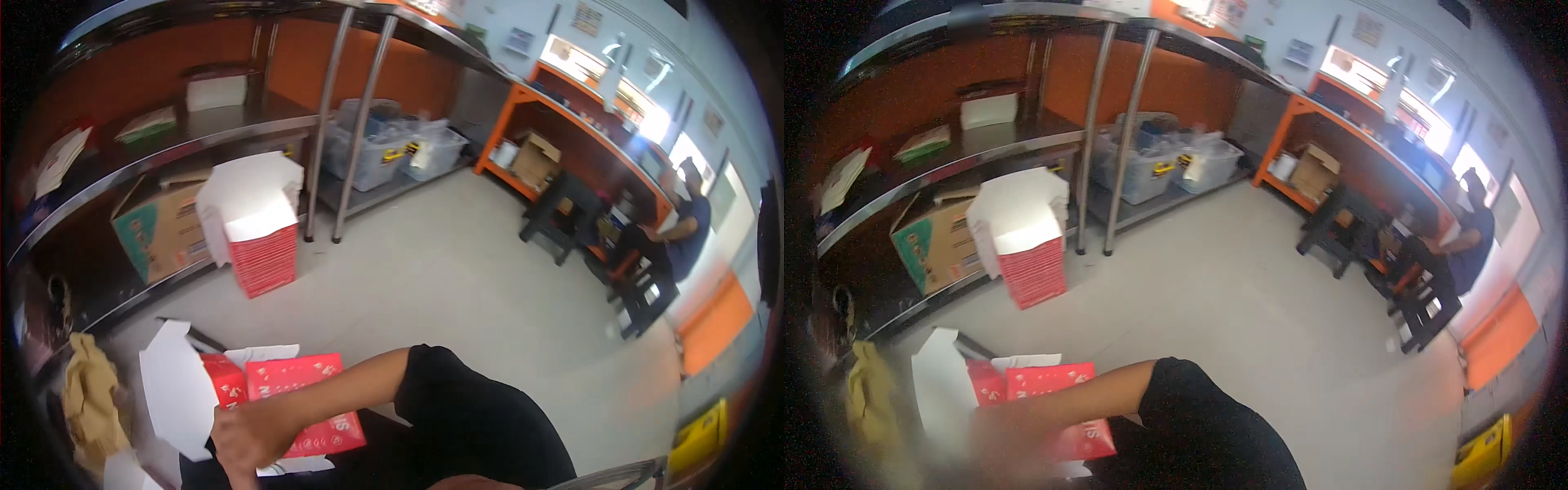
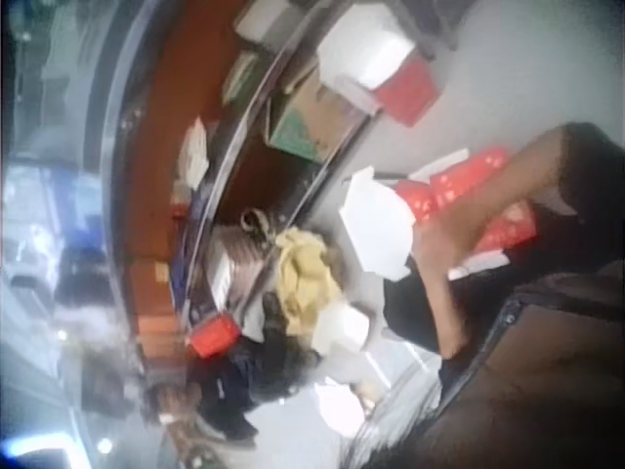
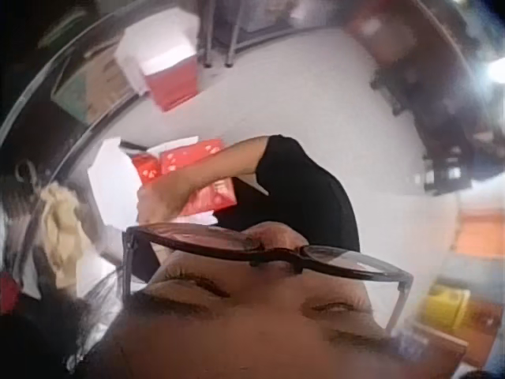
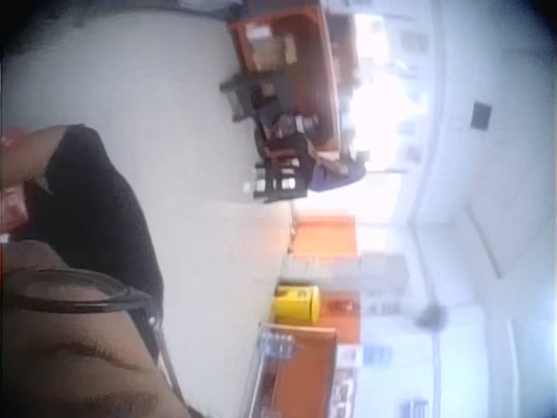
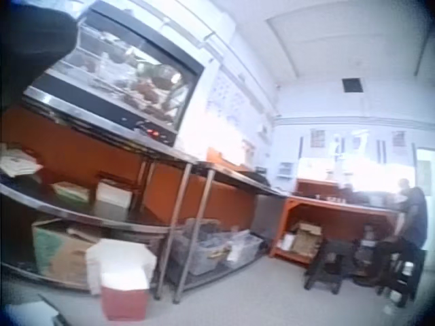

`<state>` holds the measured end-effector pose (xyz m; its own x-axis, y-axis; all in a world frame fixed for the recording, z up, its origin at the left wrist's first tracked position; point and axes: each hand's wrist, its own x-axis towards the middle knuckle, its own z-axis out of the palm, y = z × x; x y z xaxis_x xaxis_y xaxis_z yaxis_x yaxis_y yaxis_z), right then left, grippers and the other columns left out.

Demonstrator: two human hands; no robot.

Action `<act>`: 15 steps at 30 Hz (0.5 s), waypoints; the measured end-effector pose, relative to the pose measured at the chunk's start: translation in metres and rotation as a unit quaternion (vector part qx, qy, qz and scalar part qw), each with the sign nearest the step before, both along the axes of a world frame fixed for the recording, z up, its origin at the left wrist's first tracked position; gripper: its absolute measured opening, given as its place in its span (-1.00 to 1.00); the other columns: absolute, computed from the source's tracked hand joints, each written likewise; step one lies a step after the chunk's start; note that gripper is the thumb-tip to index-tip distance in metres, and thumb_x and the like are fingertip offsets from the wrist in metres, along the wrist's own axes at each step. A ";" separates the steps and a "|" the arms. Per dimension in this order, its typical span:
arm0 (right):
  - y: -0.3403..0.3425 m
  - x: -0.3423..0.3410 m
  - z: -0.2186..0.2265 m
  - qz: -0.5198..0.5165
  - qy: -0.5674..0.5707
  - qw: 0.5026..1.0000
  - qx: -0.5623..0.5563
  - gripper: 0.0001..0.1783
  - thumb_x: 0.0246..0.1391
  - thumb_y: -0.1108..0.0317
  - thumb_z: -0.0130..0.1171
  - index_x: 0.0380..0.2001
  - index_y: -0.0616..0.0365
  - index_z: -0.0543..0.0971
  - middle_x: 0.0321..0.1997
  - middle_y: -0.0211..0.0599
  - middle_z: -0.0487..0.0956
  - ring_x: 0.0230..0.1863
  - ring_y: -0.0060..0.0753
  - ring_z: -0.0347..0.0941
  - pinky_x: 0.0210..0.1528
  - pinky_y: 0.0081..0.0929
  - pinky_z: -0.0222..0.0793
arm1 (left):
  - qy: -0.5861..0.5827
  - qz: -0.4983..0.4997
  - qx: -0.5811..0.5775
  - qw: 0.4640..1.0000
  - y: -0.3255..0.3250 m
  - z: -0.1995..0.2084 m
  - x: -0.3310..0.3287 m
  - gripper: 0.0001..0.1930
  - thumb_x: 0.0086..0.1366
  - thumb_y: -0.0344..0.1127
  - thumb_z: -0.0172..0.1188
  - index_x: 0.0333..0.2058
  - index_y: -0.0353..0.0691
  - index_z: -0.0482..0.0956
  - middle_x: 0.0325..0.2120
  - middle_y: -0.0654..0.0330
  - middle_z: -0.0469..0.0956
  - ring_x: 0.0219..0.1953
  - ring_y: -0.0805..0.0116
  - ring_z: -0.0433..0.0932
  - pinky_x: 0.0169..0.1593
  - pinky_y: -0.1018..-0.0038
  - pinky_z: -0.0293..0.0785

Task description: The person sits on the floor and assembles red and white cardboard boxes by folding the flaps and tucking them into slots. They handle flat cardboard pieces and finished boxes, stacking the completed units on the floor.

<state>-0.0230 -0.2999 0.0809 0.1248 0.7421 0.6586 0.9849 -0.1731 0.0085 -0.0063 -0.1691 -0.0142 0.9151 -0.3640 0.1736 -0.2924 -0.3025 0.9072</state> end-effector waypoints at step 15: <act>-0.114 -0.007 -0.072 -0.461 0.362 0.810 -0.004 -0.55 -0.07 0.03 0.03 -0.20 0.12 0.37 -0.29 -0.11 0.47 -0.26 -0.09 0.42 -0.20 -0.26 0.34 | 0.329 -0.137 -0.167 0.919 0.005 0.022 0.052 -0.47 0.18 -0.13 0.04 0.07 -0.15 0.11 -0.07 0.03 0.29 -0.09 0.25 0.38 -0.10 0.42 0.39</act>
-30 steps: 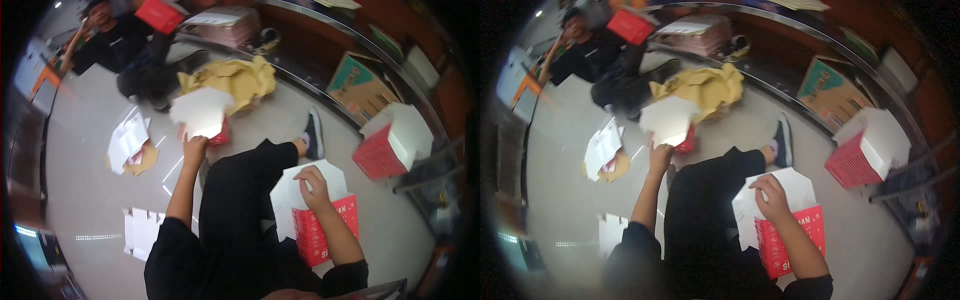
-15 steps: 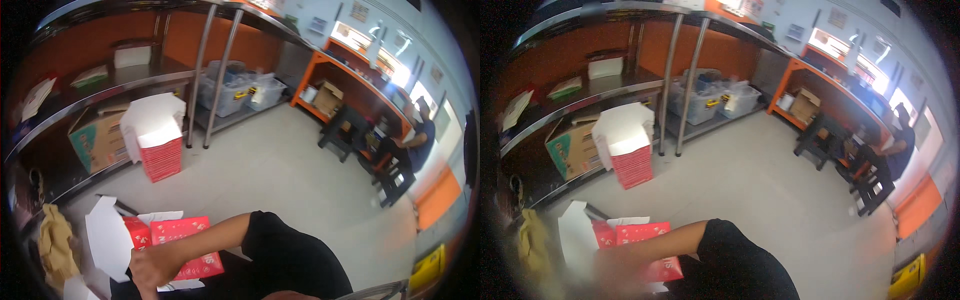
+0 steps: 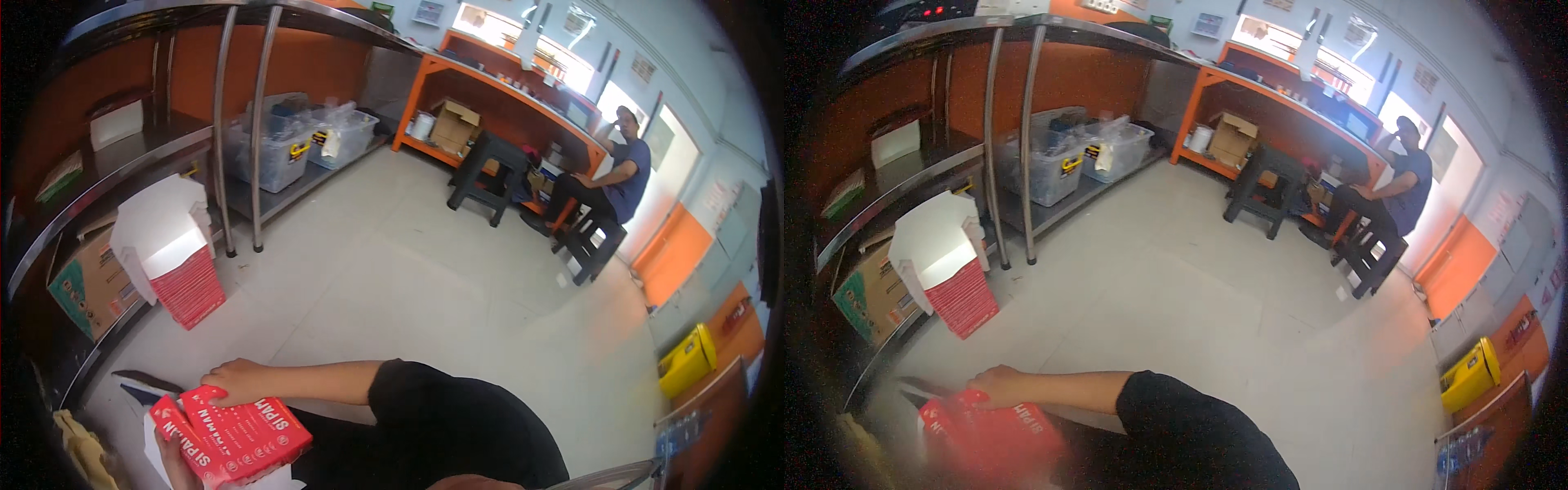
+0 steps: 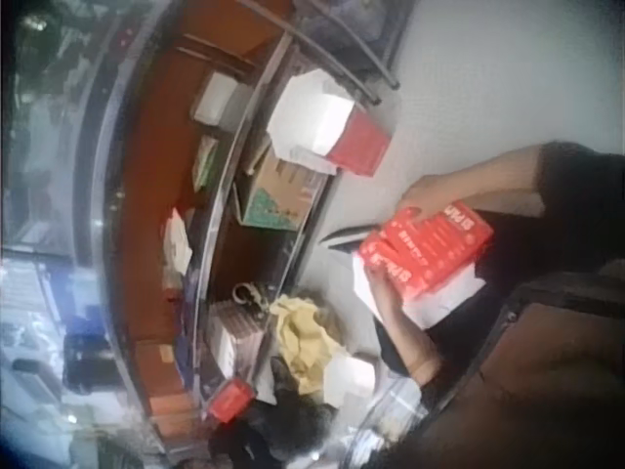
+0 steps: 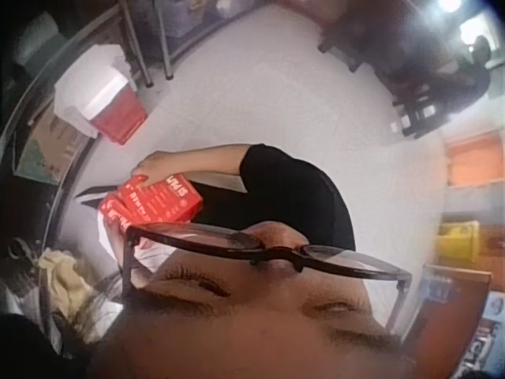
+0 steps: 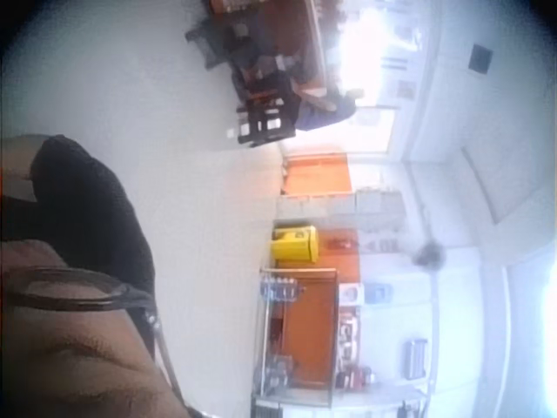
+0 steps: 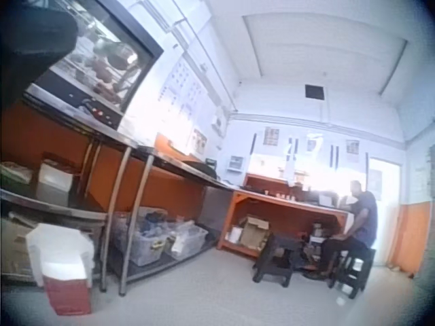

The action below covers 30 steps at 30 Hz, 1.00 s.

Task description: The person sits on the floor and assembles red and white cardboard boxes by folding the flaps and tucking them into slots. They handle flat cardboard pieces and finished boxes, stacking the completed units on the floor.

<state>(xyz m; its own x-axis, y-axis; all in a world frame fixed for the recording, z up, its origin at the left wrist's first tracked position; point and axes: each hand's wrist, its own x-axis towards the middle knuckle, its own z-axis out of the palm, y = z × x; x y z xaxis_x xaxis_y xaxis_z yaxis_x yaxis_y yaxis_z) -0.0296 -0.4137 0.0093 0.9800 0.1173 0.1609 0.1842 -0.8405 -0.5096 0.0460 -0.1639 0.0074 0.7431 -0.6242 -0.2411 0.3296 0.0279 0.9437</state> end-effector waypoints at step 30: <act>0.016 0.046 0.016 0.242 0.165 0.956 0.030 -0.43 -0.23 0.05 0.16 -0.16 0.17 0.37 -0.16 -0.07 0.41 -0.10 -0.11 0.35 -0.04 -0.29 0.23 | -0.310 0.042 0.178 0.933 0.008 -0.024 -0.002 -0.71 0.00 -0.40 0.13 -0.26 -0.32 0.35 -0.29 0.10 0.39 -0.13 0.29 0.30 0.01 0.41 0.15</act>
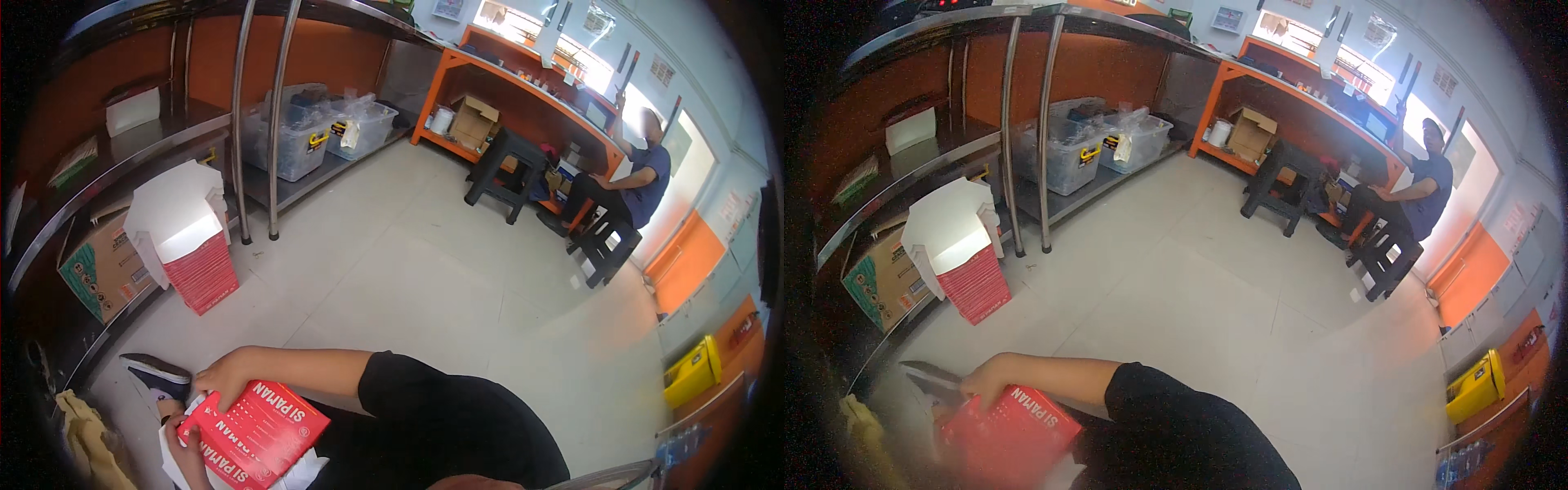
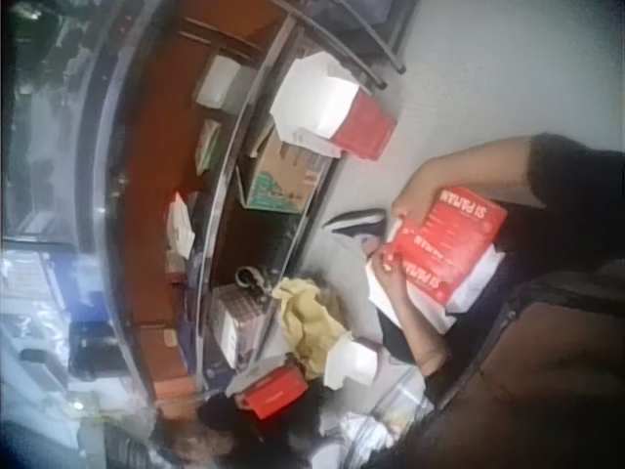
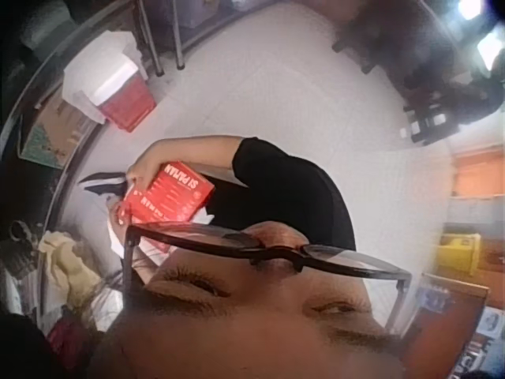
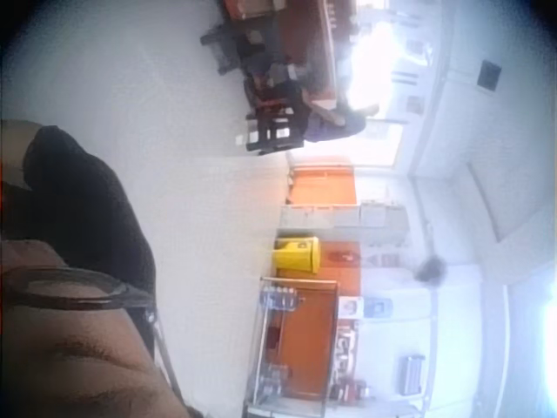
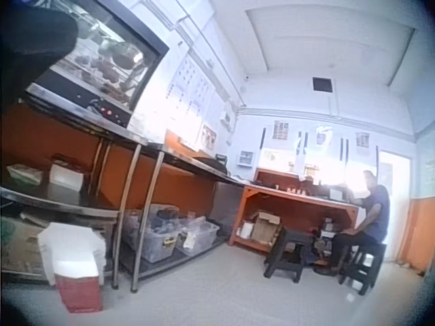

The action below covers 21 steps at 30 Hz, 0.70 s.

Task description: The person sits on the floor and assembles red and white cardboard boxes by folding the flaps and tucking them into slots. They handle flat cardboard pieces and finished boxes, stacking the completed units on the floor.

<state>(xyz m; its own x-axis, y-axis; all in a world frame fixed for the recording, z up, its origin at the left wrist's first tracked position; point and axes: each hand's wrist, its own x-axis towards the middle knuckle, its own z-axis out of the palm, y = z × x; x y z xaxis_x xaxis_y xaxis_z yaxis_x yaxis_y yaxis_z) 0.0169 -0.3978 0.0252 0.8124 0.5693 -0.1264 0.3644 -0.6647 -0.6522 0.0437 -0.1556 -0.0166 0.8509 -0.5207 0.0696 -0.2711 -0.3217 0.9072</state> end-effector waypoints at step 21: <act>0.010 0.037 -0.039 0.084 0.199 0.928 0.303 -0.66 -0.16 0.39 0.18 -0.28 0.19 0.33 -0.29 -0.32 0.36 -0.15 -0.49 0.24 -0.07 -0.52 0.15 | -0.021 0.073 -0.137 0.988 -0.039 0.037 -0.028 -0.71 0.01 -0.34 0.13 -0.25 -0.28 0.43 -0.44 0.23 0.48 -0.34 0.30 0.46 -0.19 0.47 0.34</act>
